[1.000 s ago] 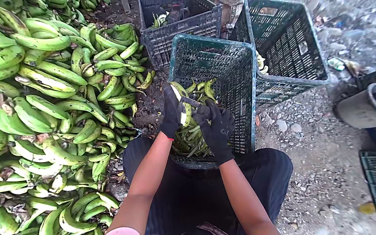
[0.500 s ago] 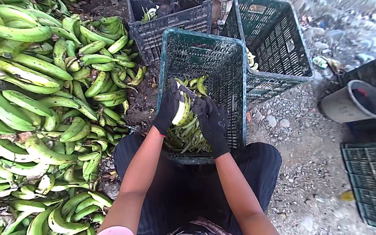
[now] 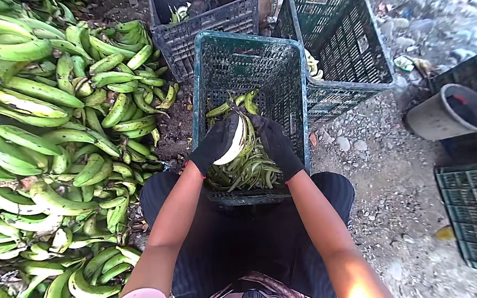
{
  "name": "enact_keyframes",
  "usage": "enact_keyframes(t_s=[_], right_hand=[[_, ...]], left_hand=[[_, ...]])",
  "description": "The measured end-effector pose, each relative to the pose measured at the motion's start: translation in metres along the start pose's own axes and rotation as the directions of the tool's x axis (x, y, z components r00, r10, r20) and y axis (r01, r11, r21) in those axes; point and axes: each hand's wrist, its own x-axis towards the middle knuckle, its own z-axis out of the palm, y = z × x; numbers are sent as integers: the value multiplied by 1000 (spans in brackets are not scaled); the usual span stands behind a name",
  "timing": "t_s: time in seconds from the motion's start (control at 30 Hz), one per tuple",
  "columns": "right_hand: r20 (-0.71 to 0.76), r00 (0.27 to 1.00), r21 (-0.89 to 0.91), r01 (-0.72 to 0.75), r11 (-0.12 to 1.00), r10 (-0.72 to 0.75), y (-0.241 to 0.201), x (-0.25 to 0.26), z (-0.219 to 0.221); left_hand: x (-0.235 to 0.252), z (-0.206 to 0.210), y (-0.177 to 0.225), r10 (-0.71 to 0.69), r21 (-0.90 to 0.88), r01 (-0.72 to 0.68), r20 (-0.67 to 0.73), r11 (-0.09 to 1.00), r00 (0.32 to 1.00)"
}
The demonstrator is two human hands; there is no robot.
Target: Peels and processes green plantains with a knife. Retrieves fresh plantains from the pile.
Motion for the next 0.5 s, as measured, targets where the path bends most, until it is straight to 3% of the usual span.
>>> enact_keyframes(t_s=[0.07, 0.13, 0.2, 0.27, 0.33, 0.4, 0.5], right_hand=[[3, 999, -15, 53, 998, -53, 3, 1, -5], [3, 996, 42, 87, 995, -88, 20, 2, -13], [-37, 995, 212, 93, 973, -87, 48, 3, -13], [-77, 983, 300, 180, 937, -164, 57, 2, -8], [-91, 974, 199, 220, 955, -205, 41, -8, 3], [-92, 973, -47, 207, 977, -210, 29, -15, 15], [-152, 935, -316, 261, 912, -320, 24, -26, 29]], left_hand=[[-6, 1, 2, 19, -91, -21, -27, 996, 999], [-8, 3, 0, 3, -303, -21, -59, 953, 998], [3, 5, -4, -59, -612, -27, -120, 790, 991], [11, 7, -8, -184, -759, -62, -236, 649, 954], [12, 14, -6, -373, -857, -75, -298, 509, 879], [17, 21, -7, -463, -872, -109, -355, 477, 812], [23, 22, -14, -607, -948, -76, -259, 310, 751]])
